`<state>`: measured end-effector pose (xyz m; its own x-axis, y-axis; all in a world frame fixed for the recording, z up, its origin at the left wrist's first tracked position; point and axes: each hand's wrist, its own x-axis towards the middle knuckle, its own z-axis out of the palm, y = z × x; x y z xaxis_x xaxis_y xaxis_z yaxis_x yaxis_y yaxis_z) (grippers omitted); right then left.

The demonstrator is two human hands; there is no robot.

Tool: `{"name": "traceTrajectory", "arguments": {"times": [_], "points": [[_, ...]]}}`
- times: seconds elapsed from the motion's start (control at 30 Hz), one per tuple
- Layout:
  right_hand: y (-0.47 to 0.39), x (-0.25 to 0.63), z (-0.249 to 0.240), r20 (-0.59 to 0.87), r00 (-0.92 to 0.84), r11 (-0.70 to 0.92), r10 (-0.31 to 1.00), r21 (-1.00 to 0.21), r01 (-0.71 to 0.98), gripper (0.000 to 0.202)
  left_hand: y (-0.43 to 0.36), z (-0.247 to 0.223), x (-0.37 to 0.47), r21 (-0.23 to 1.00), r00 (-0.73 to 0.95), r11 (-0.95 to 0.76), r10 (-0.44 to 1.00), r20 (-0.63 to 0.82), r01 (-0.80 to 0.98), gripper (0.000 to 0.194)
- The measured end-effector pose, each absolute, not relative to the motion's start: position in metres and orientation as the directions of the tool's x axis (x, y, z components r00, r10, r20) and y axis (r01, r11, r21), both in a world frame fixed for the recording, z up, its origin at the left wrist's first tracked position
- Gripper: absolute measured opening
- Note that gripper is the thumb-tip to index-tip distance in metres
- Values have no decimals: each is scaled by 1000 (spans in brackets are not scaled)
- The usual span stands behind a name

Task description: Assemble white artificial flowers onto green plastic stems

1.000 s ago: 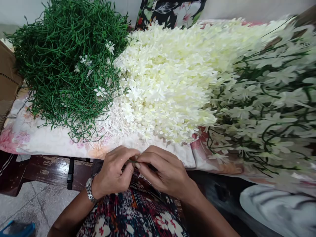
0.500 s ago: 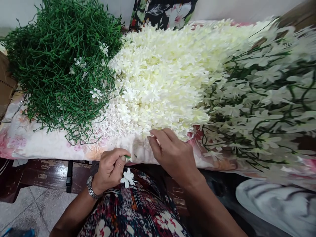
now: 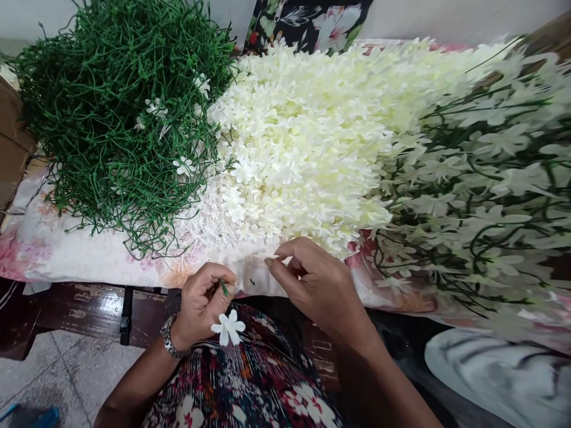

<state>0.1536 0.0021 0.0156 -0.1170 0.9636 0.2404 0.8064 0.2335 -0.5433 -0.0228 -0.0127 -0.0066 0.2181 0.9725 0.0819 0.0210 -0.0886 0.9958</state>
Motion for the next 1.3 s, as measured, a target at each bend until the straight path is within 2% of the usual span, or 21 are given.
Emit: {"name": "traceTrajectory", "arguments": {"times": [0.1, 0.2, 0.33, 0.4, 0.47, 0.6, 0.67, 0.77, 0.83, 0.87, 0.93, 1.03, 1.13, 1.2, 1.3], "points": [[0, 147, 24, 226, -199, 299, 954, -643, 705, 6, -14, -6, -21, 997, 131, -48, 990, 55, -56, 11], [-2, 136, 31, 183, -279, 321, 943, -724, 610, 6, -14, -4, -22, 993, 131, -84, 987, 94, -80, 23], [-2, 121, 33, 92, -438, 329, 894, -799, 503, 8, -17, -1, -34, 987, 105, -162, 981, 164, -22, 6], [3, 117, 31, 96, -531, 386, 842, -796, 467, 5, -20, 0, -43, 987, 41, -158, 987, 158, 0, 5], [11, 116, 27, 157, -555, 482, 817, -714, 508, 5, -22, 0, -51, 993, -39, -122, 992, 122, 7, 5], [27, 113, 15, 336, -524, 618, 782, -318, 719, 14, -20, 2, -59, 1000, -177, -23, 984, 24, 7, 3], [33, 110, 12, 299, -614, 674, 731, -172, 719, 16, -16, 4, -60, 1000, -174, 5, 985, 0, 28, 3], [37, 105, 10, 200, -678, 702, 708, -86, 707, 12, -9, 5, -61, 1000, -125, 5, 992, -3, 19, 7], [38, 105, 9, 194, -661, 687, 725, -131, 715, 13, -6, 5, -63, 1000, -108, 3, 994, -5, -16, 8], [38, 106, 8, 209, -646, 678, 735, -193, 709, 13, -4, 5, -64, 1000, -108, 4, 994, -7, -31, 8], [35, 109, 8, 246, -594, 640, 766, -382, 667, 10, -2, 5, -67, 999, -116, 3, 993, -9, -49, 7], [28, 112, 12, 255, -420, 470, 871, -681, 562, 7, 0, 5, -67, 999, -136, -14, 991, 8, -41, 6], [18, 107, 21, 220, -271, 308, 937, -885, 350, 11, 1, 5, -62, 1000, -156, -29, 987, 30, 4, 5], [13, 100, 26, 259, -244, 312, 935, -926, 212, 15, 0, 5, -56, 998, -170, -41, 984, 47, 37, 6], [10, 95, 26, 398, -249, 456, 883, -854, 252, 20, -4, 7, -43, 997, -176, -56, 982, 64, 48, 7]]}}
